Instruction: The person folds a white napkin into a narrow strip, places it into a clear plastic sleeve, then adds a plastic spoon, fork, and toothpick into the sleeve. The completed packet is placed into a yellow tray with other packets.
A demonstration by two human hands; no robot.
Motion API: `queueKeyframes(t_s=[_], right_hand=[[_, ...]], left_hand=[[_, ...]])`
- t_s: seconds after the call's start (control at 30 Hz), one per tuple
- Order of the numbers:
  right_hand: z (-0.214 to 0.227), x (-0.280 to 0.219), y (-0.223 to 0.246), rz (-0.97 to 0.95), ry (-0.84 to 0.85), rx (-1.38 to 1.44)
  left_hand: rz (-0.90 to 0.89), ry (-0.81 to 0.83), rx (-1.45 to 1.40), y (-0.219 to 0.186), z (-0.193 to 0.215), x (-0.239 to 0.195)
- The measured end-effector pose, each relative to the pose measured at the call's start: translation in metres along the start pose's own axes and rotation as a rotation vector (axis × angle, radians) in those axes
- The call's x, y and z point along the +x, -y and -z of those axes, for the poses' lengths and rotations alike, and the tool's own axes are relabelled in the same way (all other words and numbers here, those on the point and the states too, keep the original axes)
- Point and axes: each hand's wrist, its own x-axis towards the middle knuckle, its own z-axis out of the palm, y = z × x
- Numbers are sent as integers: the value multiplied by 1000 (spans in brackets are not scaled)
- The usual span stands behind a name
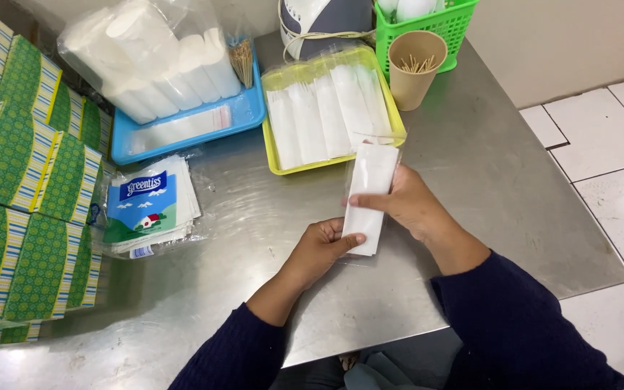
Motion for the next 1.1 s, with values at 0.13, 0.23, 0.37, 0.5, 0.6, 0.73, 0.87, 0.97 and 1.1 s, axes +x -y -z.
queueKeyframes(t_s=[0.13, 0.23, 0.37, 0.5, 0.6, 0.73, 0.87, 0.97, 1.1], right_hand=[[3, -11, 24, 100, -103, 55], [19, 10, 0, 193, -82, 111], [17, 14, -12, 145, -11, 106], [8, 5, -13, 85, 91, 3], [0, 15, -37, 6, 206, -61], [-14, 7, -26, -37, 232, -182], [-11, 10, -39, -91, 257, -235], [-11, 13, -46, -104, 270, -227], [-22, 12, -41, -54, 214, -104]], left_hand=[[7, 25, -10, -5, -6, -7], [-4, 27, -18, -7, -7, -6], [-83, -46, -57, -14, -3, -4], [-167, -170, -2, -45, 13, -14], [-174, -232, -71, -34, 26, -2], [-238, -337, -150, -37, 23, -3], [-288, -458, -307, -45, 39, -2], [-333, -474, -394, -43, 46, 2], [-345, -420, -415, -32, 25, 6]])
